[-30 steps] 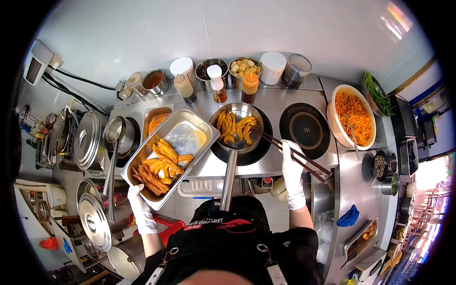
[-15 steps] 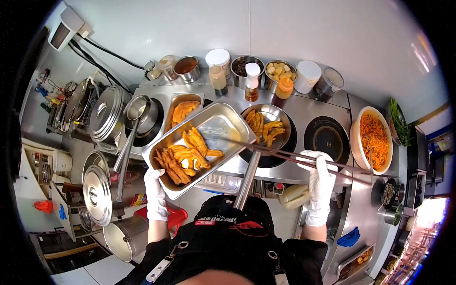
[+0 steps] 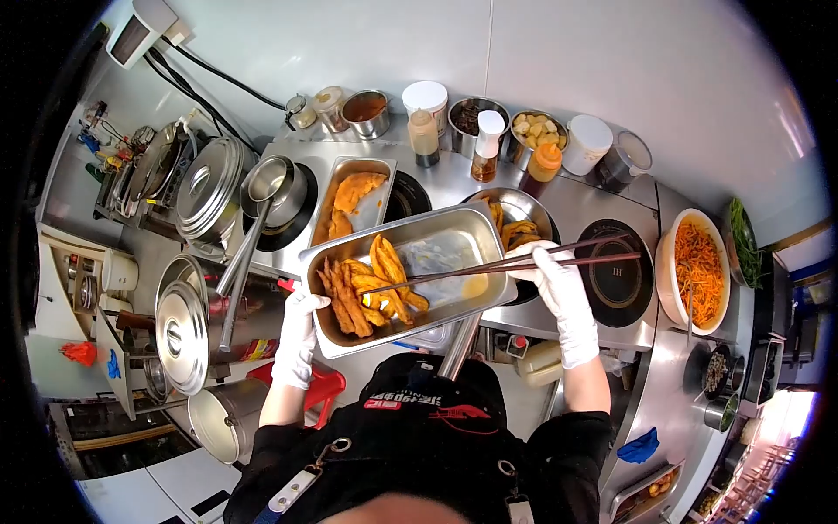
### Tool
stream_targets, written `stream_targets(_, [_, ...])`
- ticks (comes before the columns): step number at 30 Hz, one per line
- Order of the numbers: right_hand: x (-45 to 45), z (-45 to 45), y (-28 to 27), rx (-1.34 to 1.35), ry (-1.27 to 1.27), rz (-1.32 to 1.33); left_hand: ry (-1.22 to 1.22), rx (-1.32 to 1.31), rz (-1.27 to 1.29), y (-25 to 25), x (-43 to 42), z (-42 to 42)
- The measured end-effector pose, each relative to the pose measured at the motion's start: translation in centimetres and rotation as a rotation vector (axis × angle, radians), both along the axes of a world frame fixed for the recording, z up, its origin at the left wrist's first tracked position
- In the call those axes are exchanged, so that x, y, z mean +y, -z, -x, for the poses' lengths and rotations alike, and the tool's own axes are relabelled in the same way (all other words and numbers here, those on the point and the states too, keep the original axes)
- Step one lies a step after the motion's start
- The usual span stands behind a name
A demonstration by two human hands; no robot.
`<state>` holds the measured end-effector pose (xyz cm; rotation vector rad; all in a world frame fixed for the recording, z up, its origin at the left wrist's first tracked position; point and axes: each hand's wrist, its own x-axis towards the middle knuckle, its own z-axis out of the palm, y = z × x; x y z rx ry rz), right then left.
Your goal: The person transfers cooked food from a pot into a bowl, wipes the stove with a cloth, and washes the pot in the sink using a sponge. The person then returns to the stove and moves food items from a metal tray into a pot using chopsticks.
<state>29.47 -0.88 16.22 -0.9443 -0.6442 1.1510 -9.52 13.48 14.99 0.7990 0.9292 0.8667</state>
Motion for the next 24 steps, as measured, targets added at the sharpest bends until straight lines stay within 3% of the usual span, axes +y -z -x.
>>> stream_targets(12, [0.0,-0.9,4.2,0.159,0.135,0.007,-0.023,0.002,0.01,0.3,0.2,-0.5])
stream_targets(24, [-1.3,-1.6,4.9,0.238,0.238,-0.051,-0.05,-0.015,0.028,0.8,1.5,-1.4])
